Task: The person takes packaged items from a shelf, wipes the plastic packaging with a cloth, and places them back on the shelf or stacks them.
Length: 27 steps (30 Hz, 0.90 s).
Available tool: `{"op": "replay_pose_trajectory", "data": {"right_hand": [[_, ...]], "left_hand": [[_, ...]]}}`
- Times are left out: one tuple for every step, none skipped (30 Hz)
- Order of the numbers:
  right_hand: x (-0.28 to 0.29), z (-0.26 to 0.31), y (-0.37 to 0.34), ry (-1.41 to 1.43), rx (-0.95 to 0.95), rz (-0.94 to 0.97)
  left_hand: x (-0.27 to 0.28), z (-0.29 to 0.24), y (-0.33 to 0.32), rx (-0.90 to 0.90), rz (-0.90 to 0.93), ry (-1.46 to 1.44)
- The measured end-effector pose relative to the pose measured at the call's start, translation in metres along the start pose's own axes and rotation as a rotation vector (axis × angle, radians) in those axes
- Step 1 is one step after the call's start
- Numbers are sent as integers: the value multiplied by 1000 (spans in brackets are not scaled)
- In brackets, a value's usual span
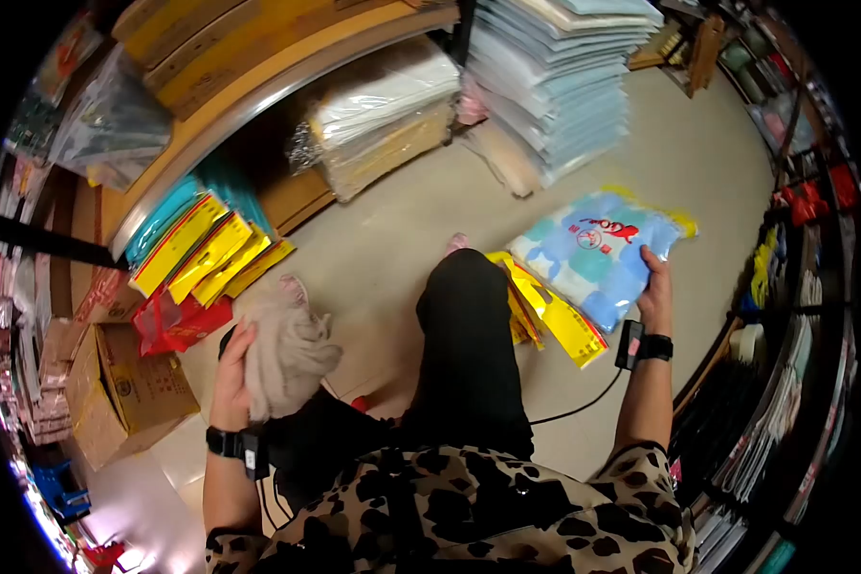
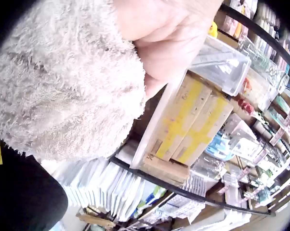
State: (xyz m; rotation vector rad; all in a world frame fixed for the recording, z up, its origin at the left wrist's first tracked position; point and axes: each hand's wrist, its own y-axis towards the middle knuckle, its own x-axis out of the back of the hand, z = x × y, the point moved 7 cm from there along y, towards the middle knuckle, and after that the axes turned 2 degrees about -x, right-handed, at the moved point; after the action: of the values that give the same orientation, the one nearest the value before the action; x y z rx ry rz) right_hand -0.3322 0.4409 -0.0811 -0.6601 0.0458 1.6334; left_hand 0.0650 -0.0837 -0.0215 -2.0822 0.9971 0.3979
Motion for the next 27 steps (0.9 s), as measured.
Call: {"op": "replay_pose_trajectory", "data": {"right_hand": [[20,-5,5,-96,54,-94],[29,-12,6,-137,79,-155],[38,-20,8,-178,101,-214],[52,-33,15,-167,91,-236],[66,-46,21,-168,85,-256],[72,-56,24,-161,68,-270],[78,-64,27,-154,52,-282],[83,-70,29,-126,54,-267],[88,-76,30,-99,55,-251],[89,-80,29,-73,56,-235],[100,-88,31,-100,45,-287],[122,-107,39,-127,34,-338],[134,-117,38,-154,23,-390],[152,-131,30,-382,-133,-485],[168,-148,15,-392,-290,-727],[181,-162,17,-436,-315,-751],[193,-174,20,-482,-342,-774],[178,-171,17,-556,-293,-718],[185,-170,30,-798,-86,-652],[182,-175,41,-1031,125,-571],[175,-179,47,-1255,343,-477],[156,-178,42,-1304,184,-454],[142,-184,41,-1364,62,-392],[139,-197,43,-1420,-59,-327],[137,-208,44,-1473,-177,-256],[139,-214,47,-1581,-149,-222],[148,-216,53,-1582,-184,-224]], "left_hand": [[3,-1,-2,3,-31,-55],[7,-1,-3,2,-66,-108],[11,-1,-3,2,-81,-99],[15,0,-3,1,-96,-89],[17,2,-3,0,-113,-79],[13,4,-3,14,-102,-60],[13,6,-3,25,-119,-67],[13,9,-2,35,-139,-74],[14,11,-1,46,-159,-81],[15,12,-1,54,-183,-90],[15,12,0,54,-195,-82],[14,12,2,53,-208,-74],[12,12,3,53,-219,-64],[8,12,3,48,-226,-49],[1,12,5,43,-230,-35],[-4,13,7,38,-232,-23],[-10,15,8,48,-219,-20],[-15,16,9,56,-207,-17],[-19,17,9,64,-198,-14],[-22,19,10,65,-193,-12],[-24,21,12,67,-188,-9],[-27,22,14,68,-179,-9],[-28,23,15,72,-169,-4],[-28,24,17,74,-157,-2],[-28,25,17,72,-147,-1],[-26,26,17,65,-141,8],[-24,25,17,55,-136,18]]}}
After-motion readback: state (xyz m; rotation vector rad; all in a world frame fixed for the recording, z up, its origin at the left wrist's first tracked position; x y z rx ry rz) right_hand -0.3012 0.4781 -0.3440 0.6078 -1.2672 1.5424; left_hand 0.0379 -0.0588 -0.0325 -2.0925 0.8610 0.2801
